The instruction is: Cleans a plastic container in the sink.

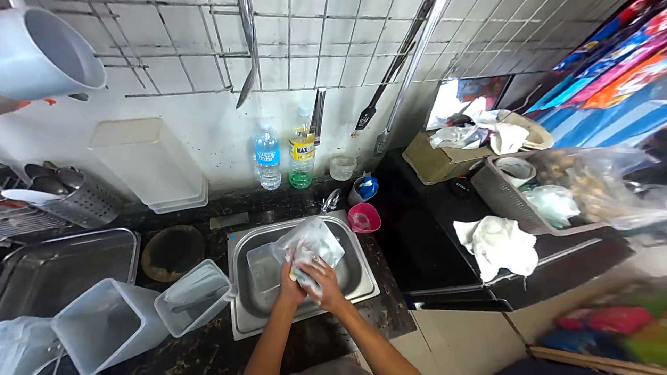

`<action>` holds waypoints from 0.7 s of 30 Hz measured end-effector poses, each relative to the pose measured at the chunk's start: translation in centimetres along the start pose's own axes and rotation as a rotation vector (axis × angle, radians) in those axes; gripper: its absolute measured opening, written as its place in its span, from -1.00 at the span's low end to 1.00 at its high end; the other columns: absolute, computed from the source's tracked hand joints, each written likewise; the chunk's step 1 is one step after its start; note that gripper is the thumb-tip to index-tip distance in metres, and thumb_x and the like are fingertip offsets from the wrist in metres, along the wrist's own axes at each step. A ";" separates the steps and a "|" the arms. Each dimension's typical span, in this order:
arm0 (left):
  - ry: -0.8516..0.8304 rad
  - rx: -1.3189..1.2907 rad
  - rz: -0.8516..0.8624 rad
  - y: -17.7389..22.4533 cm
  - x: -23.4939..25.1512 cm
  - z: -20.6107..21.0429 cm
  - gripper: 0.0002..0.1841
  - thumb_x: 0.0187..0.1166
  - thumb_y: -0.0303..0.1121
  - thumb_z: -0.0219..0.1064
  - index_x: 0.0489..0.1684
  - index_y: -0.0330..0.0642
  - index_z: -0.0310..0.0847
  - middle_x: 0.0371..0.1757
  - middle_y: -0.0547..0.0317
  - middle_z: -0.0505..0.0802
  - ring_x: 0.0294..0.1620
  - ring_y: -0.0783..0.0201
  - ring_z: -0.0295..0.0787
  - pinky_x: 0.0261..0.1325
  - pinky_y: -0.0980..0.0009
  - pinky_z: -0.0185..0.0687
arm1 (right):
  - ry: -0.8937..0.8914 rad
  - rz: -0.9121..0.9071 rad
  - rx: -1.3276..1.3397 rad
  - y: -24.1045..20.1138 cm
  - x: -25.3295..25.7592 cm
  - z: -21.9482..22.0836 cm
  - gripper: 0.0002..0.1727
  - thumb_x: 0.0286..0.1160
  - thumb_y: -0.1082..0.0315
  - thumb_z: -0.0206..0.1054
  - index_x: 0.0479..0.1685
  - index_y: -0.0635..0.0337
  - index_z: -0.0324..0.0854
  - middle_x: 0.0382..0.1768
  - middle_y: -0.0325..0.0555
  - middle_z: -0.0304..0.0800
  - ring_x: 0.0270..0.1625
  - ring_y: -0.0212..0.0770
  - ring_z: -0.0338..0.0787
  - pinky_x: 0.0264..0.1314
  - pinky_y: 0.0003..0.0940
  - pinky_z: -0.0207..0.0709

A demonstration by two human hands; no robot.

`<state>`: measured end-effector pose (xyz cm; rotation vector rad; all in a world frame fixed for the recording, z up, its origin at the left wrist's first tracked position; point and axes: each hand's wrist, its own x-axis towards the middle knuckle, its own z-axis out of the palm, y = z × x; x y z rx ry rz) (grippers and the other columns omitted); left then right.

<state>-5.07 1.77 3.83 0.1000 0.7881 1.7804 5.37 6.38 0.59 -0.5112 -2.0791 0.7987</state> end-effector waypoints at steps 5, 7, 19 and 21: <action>-0.019 0.301 0.006 -2.2 -0.7 -1.0 -0.48 0.78 -0.46 -0.15 0.75 -0.22 0.16 0.36 0.01 0.74 0.12 0.22 0.80 0.08 0.22 0.79 | 0.149 0.231 -0.068 2.0 0.5 -2.0 -0.50 0.44 0.24 0.35 0.25 0.46 0.73 0.31 0.35 0.76 0.45 0.29 0.70 0.60 0.24 0.44; -0.088 0.412 0.037 -3.4 -1.8 -0.5 -0.44 0.69 -0.55 -0.04 0.74 -0.38 0.13 0.55 -0.12 0.63 0.28 0.13 0.79 0.20 0.13 0.82 | 0.204 0.309 -0.202 3.3 3.3 -3.5 -0.53 0.42 0.32 0.36 0.30 0.37 0.73 0.38 0.33 0.72 0.49 0.32 0.65 0.58 0.28 0.46; -0.331 1.130 0.240 -0.8 -4.6 -3.0 -0.79 0.50 -0.53 0.33 -0.07 -0.53 0.74 -0.13 0.00 0.90 -0.04 0.50 0.82 0.22 0.49 0.70 | -0.772 0.620 0.161 6.5 10.2 -8.1 -0.58 0.68 0.24 0.23 0.41 0.20 0.68 0.31 0.06 0.78 0.37 -0.18 0.72 0.53 -0.11 0.49; -0.262 0.866 0.165 0.3 -4.7 -3.2 -0.77 0.44 -0.64 0.30 0.02 -0.53 0.65 -0.14 0.11 0.91 -0.09 0.46 0.85 0.15 0.45 0.78 | -0.853 0.707 0.577 9.1 9.1 -9.7 -0.47 0.65 0.27 0.04 0.49 0.40 0.50 0.43 0.02 0.66 0.40 -0.39 0.63 0.53 -0.39 0.46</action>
